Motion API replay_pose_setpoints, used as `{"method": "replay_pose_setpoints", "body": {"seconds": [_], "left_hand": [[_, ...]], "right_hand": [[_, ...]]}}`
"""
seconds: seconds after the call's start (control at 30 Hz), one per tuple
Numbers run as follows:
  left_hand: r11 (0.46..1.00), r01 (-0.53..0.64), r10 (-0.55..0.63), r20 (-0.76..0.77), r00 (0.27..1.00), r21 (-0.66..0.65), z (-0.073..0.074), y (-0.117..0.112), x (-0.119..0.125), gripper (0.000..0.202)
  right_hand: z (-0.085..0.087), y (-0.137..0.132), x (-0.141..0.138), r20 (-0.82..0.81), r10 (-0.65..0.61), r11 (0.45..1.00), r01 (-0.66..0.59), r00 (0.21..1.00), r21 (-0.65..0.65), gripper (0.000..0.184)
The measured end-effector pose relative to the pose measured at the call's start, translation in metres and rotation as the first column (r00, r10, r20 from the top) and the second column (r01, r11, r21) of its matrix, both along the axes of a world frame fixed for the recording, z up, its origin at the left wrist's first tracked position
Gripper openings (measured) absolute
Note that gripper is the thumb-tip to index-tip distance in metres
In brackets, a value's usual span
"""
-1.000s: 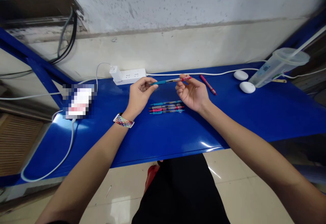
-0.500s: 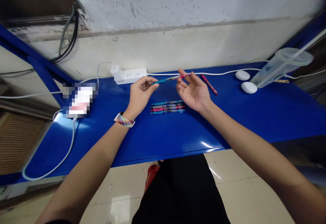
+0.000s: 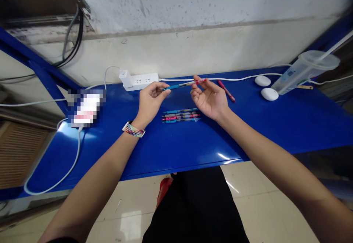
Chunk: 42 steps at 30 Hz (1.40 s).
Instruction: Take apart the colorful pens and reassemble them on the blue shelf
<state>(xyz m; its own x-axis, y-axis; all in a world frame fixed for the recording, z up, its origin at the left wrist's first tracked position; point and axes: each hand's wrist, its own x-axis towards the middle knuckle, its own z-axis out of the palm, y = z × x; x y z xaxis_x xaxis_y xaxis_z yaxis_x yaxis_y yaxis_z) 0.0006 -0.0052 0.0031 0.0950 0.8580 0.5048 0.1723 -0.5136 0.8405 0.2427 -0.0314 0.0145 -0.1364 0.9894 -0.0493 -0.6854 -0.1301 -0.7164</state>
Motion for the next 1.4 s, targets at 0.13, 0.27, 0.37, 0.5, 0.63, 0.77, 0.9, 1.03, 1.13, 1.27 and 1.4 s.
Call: {"method": "replay_pose_setpoints", "body": {"seconds": [0.13, 0.27, 0.37, 0.5, 0.63, 0.77, 0.9, 1.03, 1.13, 1.27, 1.4], "left_hand": [[1.0, -0.001, 0.001, -0.005, 1.0, 0.0, -0.0002, -0.0003, -0.0003, 0.011], [1.0, 0.003, -0.003, -0.008, 1.0, -0.004, 0.0008, 0.0003, -0.0012, 0.012], [1.0, 0.0, 0.0, 0.006, 1.0, 0.014, 0.001, 0.0013, -0.0018, 0.012], [1.0, -0.009, 0.009, 0.024, 1.0, -0.008, 0.0009, 0.0017, -0.0012, 0.01], [1.0, 0.0, 0.0, 0.03, 1.0, -0.002, 0.0012, 0.0012, -0.0011, 0.011], [1.0, -0.006, 0.006, 0.011, 1.0, 0.013, 0.0012, 0.0009, -0.0018, 0.011], [1.0, -0.001, 0.001, 0.021, 1.0, 0.002, 0.0005, 0.0007, -0.001, 0.011], [1.0, -0.001, 0.001, 0.05, 0.999, -0.005, 0.0002, 0.001, -0.0005, 0.011], [1.0, -0.012, 0.012, 0.049, 0.999, -0.003, 0.0003, 0.0014, -0.0015, 0.012], [1.0, -0.019, 0.019, 0.005, 1.0, -0.001, -0.0004, 0.0019, -0.003, 0.011], [1.0, -0.015, 0.015, -0.007, 1.0, 0.008, -0.0016, 0.0021, -0.0031, 0.01]], "right_hand": [[-0.0042, 0.0034, -0.0003, -0.015, -0.014, 1.0, 0.014, 1.0, -0.02, 0.027], [-0.0061, 0.0045, -0.0003, -0.007, -0.008, 1.0, 0.008, 1.0, -0.002, 0.027], [-0.0057, 0.0037, 0.0, 0.042, 0.007, 1.0, -0.008, 0.999, 0.024, 0.032], [-0.0043, 0.0022, 0.0004, 0.057, 0.002, 1.0, -0.003, 0.998, 0.022, 0.028], [-0.0024, 0.0007, 0.0013, 0.021, 0.011, 0.999, -0.012, 1.0, 0.037, 0.031], [-0.0013, 0.0005, 0.0023, 0.059, 0.021, 0.999, -0.024, 0.998, 0.04, 0.036], [-0.0021, 0.0017, 0.0016, 0.002, 0.022, 1.0, -0.022, 1.0, 0.017, 0.027], [-0.0005, 0.0005, -0.0006, -0.026, 0.012, 1.0, -0.013, 1.0, -0.018, 0.024], [0.0006, -0.0005, -0.0019, -0.019, 0.009, 0.999, -0.009, 1.0, -0.038, 0.025], [-0.0023, 0.0013, -0.0017, -0.006, 0.003, 1.0, -0.003, 1.0, -0.029, 0.029], [-0.0078, 0.0044, -0.0001, 0.027, 0.022, 0.999, -0.023, 0.999, 0.027, 0.033]]}}
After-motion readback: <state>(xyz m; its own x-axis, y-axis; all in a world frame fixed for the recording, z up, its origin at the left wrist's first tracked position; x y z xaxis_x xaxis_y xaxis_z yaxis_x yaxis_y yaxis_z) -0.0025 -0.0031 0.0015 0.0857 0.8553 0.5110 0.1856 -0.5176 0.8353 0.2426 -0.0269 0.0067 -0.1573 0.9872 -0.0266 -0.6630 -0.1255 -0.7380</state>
